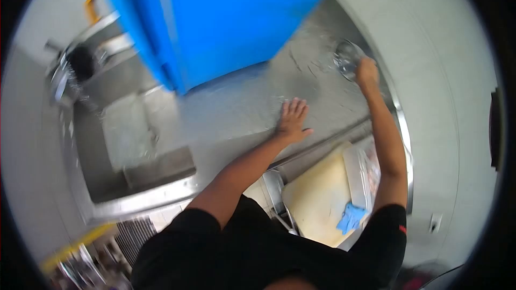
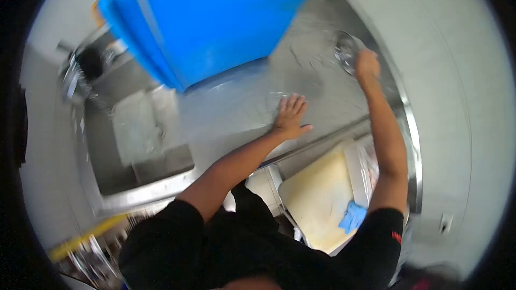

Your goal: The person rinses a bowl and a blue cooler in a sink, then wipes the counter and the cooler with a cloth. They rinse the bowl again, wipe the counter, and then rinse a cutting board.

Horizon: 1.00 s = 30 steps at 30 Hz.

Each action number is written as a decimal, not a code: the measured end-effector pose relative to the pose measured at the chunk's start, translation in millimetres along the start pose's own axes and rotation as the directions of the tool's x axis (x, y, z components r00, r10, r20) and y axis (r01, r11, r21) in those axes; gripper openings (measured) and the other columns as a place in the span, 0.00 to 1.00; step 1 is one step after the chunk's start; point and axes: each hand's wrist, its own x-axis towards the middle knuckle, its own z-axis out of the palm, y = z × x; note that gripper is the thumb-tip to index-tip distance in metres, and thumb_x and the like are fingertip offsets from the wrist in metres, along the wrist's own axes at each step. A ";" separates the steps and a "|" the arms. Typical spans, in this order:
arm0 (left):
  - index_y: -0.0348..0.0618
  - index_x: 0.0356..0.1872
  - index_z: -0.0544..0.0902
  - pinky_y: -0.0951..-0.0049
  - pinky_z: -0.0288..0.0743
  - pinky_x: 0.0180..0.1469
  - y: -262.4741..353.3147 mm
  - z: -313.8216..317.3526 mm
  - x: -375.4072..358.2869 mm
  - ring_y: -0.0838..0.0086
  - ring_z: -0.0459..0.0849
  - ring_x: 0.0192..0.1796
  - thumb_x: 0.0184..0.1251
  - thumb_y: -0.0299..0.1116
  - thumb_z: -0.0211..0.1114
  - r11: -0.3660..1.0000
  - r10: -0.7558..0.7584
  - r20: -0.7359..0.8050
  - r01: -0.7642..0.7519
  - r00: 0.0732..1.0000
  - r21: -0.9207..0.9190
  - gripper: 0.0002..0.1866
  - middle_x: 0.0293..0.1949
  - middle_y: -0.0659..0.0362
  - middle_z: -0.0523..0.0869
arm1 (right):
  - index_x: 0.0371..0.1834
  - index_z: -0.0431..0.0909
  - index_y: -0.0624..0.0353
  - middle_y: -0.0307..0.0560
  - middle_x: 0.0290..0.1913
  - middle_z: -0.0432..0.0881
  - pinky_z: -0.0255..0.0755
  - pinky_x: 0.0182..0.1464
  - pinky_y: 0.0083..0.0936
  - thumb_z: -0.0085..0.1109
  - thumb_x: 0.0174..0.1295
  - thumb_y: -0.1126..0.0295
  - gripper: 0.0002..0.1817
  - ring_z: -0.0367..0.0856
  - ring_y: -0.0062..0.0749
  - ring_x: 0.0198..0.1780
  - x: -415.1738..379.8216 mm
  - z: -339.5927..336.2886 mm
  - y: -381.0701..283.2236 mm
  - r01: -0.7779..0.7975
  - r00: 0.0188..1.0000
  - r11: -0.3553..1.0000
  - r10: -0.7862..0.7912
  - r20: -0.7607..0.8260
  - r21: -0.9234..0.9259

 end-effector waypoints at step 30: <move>0.38 0.56 0.68 0.55 0.63 0.61 -342.1 -285.8 -466.7 0.47 0.66 0.62 0.60 0.30 0.55 0.504 -0.862 0.084 0.862 0.499 0.049 0.21 0.60 0.43 0.68 | 0.47 0.69 0.68 0.66 0.48 0.74 0.74 0.48 0.41 0.54 0.55 0.72 0.17 0.77 0.59 0.47 -215.5 -41.6 -724.0 0.557 0.673 0.539 -0.739 0.037 0.631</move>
